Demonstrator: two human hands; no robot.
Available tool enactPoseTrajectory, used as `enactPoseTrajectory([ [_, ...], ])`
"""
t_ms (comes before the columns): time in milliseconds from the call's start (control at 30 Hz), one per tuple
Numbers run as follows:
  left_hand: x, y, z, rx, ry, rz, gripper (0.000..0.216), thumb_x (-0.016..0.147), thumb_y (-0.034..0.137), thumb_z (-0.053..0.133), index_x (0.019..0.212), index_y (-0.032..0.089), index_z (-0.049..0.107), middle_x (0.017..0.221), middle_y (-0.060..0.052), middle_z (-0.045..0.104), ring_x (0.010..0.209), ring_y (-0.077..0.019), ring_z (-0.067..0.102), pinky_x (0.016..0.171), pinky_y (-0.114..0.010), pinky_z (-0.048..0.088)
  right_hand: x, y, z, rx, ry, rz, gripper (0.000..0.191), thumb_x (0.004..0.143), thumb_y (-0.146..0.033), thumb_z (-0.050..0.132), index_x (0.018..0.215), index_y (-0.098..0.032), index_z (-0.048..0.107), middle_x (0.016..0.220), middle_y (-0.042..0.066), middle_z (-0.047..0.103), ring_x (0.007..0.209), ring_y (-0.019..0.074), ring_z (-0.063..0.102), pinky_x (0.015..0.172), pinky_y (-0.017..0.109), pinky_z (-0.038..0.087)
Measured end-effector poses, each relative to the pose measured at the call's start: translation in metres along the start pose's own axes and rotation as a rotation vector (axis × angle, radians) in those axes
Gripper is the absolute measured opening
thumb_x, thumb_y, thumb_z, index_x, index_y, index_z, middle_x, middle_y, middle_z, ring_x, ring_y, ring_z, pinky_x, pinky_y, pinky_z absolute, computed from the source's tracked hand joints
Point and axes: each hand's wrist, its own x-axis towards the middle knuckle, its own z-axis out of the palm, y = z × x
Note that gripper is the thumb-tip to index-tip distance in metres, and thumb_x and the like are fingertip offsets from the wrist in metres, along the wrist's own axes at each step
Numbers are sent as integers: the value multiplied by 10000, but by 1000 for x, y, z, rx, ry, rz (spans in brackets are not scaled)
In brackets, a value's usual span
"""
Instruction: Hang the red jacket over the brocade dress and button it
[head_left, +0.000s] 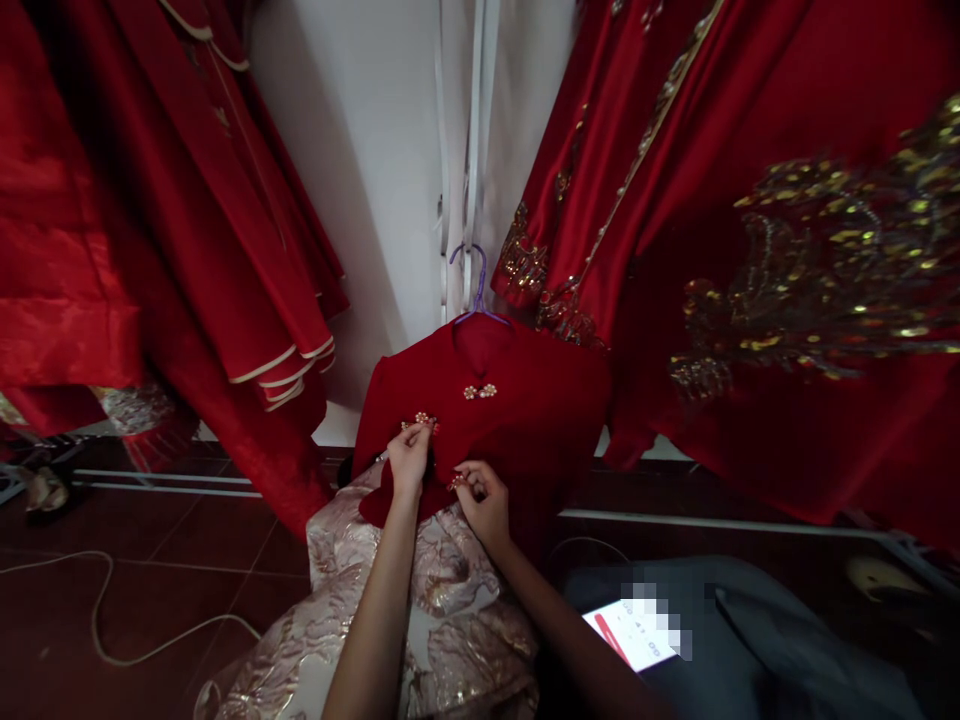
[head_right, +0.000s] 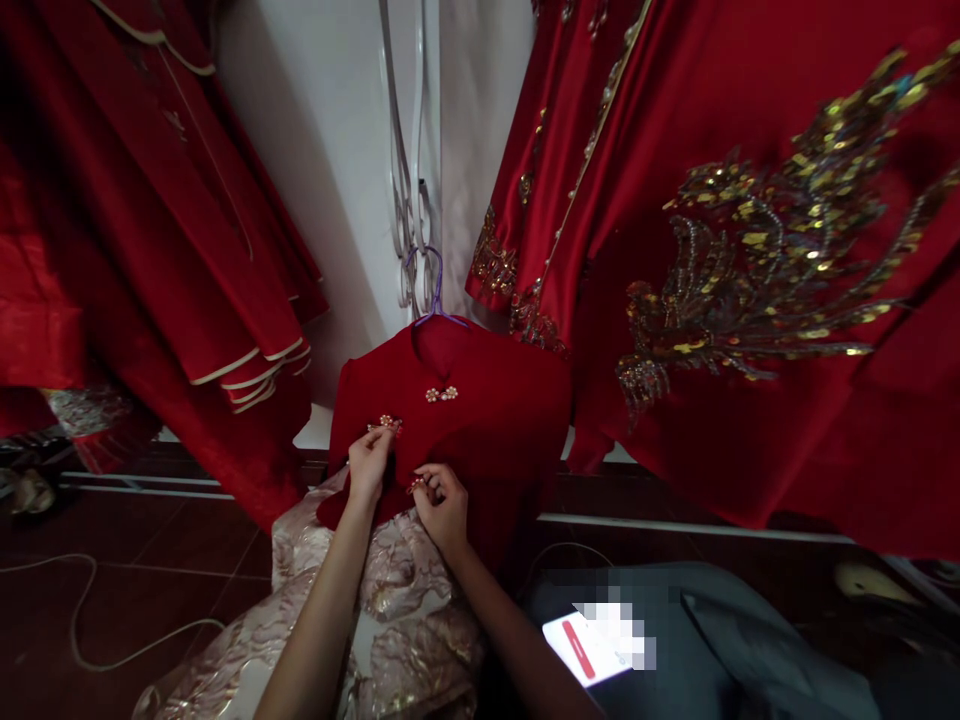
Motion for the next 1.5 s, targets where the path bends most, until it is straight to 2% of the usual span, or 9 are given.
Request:
enactPoseTrajectory([
  [167, -5, 15, 12, 141, -169, -54, 365, 684, 485, 626, 695, 122, 660, 619, -3, 631, 560, -99, 541, 549, -204, 412, 0, 1, -1, 16, 25, 5, 178, 670, -106, 497, 801, -176, 597, 597, -31, 535, 522, 98, 467, 498, 199, 364],
  [433, 10, 74, 51, 873, -562, 680, 262, 803, 404, 551, 992, 247, 641, 887, -14, 583, 714, -101, 535, 668, -216, 424, -1, 3, -3, 35, 35, -6, 193, 663, -95, 480, 788, -178, 601, 582, -33, 522, 524, 102, 468, 504, 209, 358],
  [600, 17, 89, 65, 1226, -616, 923, 206, 839, 358, 502, 935, 233, 634, 925, -45, 531, 897, -172, 499, 729, -276, 424, 1, 2, -3, 28, 26, -18, 198, 669, -101, 470, 798, -178, 599, 607, -28, 517, 550, 107, 470, 524, 214, 369],
  [867, 18, 103, 73, 1344, -740, 1208, 173, 869, 256, 424, 919, 192, 577, 798, -27, 600, 868, -173, 518, 1029, -462, 214, 1, -17, -11, -18, 186, -206, 51, 724, -146, 511, 722, -180, 549, 740, 12, 514, 584, 110, 463, 518, 235, 377],
  [1000, 15, 102, 66, 1380, -675, 1289, 226, 896, 267, 367, 924, 217, 586, 745, -6, 610, 785, -157, 542, 1064, -489, 142, 42, -57, -17, 69, 366, -294, 45, 779, -203, 508, 794, -197, 550, 861, 45, 540, 828, 162, 542, 732, 310, 460],
  [1133, 15, 97, 59, 1418, -453, 1261, 245, 884, 273, 382, 974, 188, 593, 718, -27, 624, 758, -173, 555, 1062, -478, 164, 105, -95, -13, 228, 134, -152, 407, 837, -370, 419, 1202, -192, 439, 1257, 120, 489, 1137, 210, 490, 930, 393, 420],
  [1233, 19, 96, 53, 1458, -139, 1170, 359, 841, 165, 393, 1179, 154, 512, 907, -103, 629, 873, -222, 554, 1002, -482, 250, 133, -100, -11, -2, 124, 23, 666, 798, -502, 440, 1315, -97, 324, 1370, 207, 369, 1269, 287, 354, 1008, 472, 327],
  [1333, 32, 105, 38, 1454, 127, 1056, 499, 798, 111, 400, 1292, 177, 422, 1188, -167, 515, 1032, -275, 506, 927, -453, 331, 144, -84, -23, -421, 341, 1, 856, 713, -526, 557, 1312, 23, 287, 1376, 309, 293, 1295, 379, 262, 1027, 535, 240],
  [1500, 76, 135, -6, 1395, 94, 708, 434, 761, 182, 464, 1188, 229, 527, 1068, -135, 598, 941, -281, 566, 751, -359, 426, 175, -59, -87, -740, 258, -136, 480, 731, -503, 558, 942, -73, 583, 958, 250, 610, 973, 342, 567, 833, 445, 430],
])
